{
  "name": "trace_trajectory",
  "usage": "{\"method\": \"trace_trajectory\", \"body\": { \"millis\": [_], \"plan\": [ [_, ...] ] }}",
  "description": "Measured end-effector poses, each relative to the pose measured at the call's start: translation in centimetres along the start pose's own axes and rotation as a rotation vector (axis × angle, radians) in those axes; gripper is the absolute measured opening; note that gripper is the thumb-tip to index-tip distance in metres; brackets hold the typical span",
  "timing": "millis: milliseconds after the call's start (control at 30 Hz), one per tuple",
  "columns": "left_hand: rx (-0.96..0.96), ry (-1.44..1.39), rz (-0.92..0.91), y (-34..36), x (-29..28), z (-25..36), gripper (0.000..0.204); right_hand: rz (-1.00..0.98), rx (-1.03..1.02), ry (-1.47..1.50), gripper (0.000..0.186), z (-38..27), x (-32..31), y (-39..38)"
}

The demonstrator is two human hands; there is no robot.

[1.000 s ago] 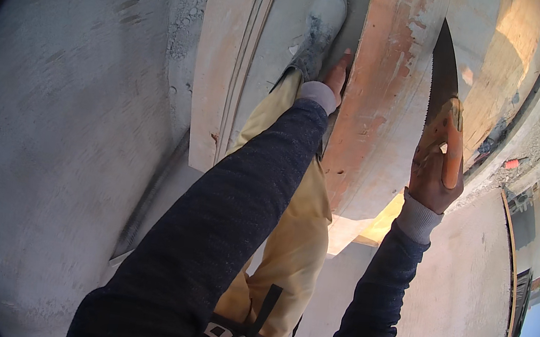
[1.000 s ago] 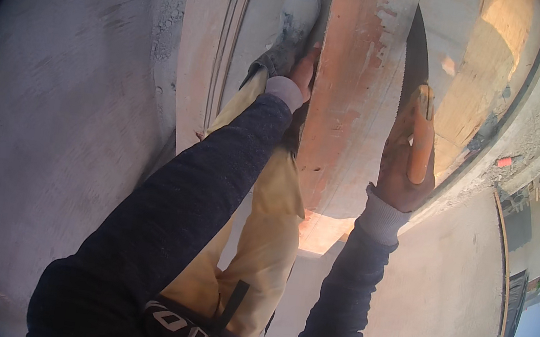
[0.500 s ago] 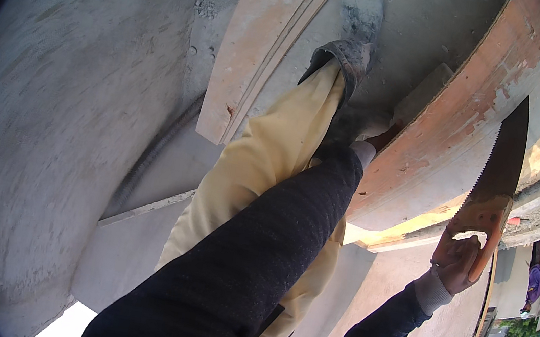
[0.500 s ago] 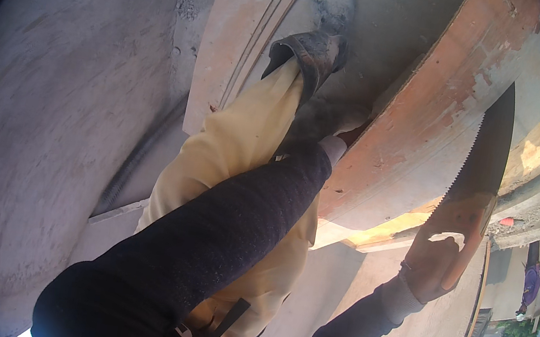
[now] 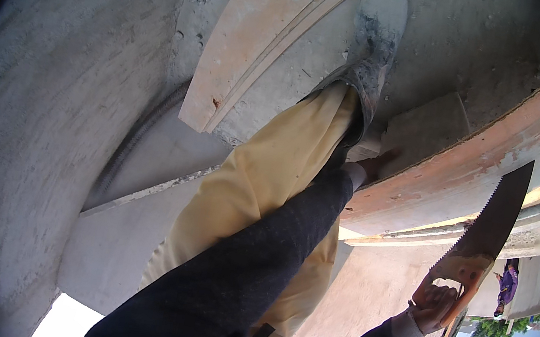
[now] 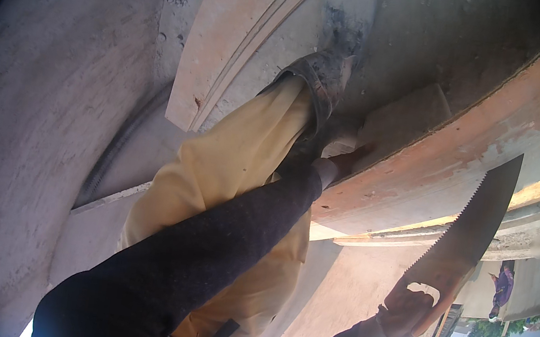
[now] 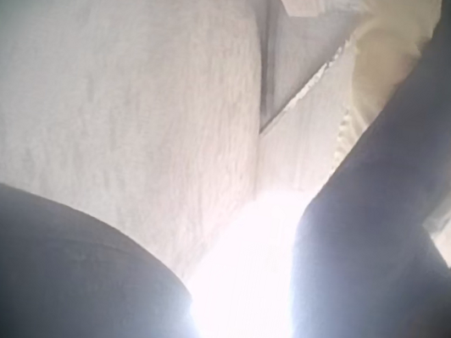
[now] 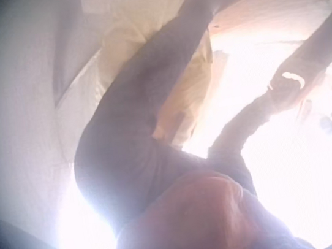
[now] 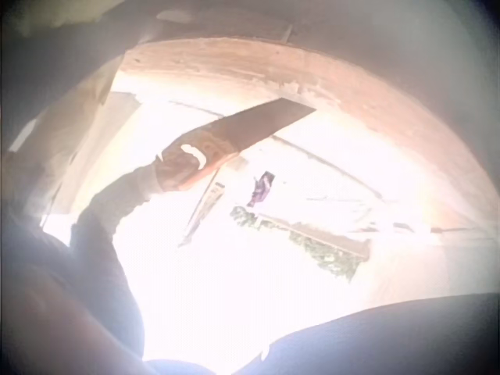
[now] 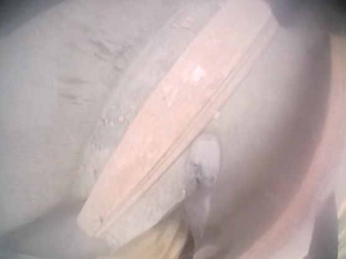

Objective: The person uses a hand saw to cut a wooden plank resting on a concrete surface. They hold the plank steady with one hand while sawing with the other, then briefly reposition the plank before continuing the cut.

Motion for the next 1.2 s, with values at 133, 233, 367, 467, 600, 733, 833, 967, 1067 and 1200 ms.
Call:
{"method": "trace_trajectory", "body": {
  "millis": [133,233,367,467,600,733,833,967,1067,1200],
  "plan": [
    [-0.049,0.007,0.01,-1.2,-0.5,-0.8,0.097,-0.014,0.028,0.122,0.037,0.2,-0.3,0.6],
    [-0.077,0.048,0.022,-1.8,-0.9,-0.8,0.097,-0.059,0.081,0.281,0.033,0.3,-0.8,0.8],
    [-0.102,0.172,0.055,-2.0,-2.0,0.8,0.099,-0.233,0.034,0.357,0.039,-1.8,1.8,-0.7],
    [-0.148,0.393,0.1,-1.7,-1.4,2.7,0.099,-0.274,-0.08,0.323,0.059,-3.3,4.4,-0.7],
    [0.155,1.439,0.324,-0.6,2.8,7.0,0.077,-0.061,-0.2,-0.328,0.063,0.1,2.3,0.4],
    [0.918,1.388,-0.024,2.9,10.9,11.6,0.052,-0.066,-0.316,-0.519,0.059,-1.9,3.8,0.1],
    [0.862,1.634,-0.074,4.1,13.0,11.0,0.046,-0.04,-0.318,-0.574,0.058,-2.7,4.4,-0.2],
    [0.573,2.143,-0.022,3.9,12.8,11.2,0.043,0.006,-0.285,-0.565,0.059,-2.4,4.5,-0.5],
    [0.637,2.025,0.001,4.7,12.2,11.7,0.042,-0.009,-0.346,-0.547,0.055,-2.8,4.5,-0.2],
    [0.805,2.005,-0.365,5.7,12.5,13.5,0.046,-0.02,-0.333,-0.344,0.045,-3.8,5.9,-0.1]
  ]
}}
Point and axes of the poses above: each hand's wrist, its own y-axis towards the middle knuckle, its own x-axis out of the palm, z = x × y, the point moved 2 cm from there along y, towards the middle knuckle, and after that the axes turned 4 degrees about -z, right-handed, at the moved point
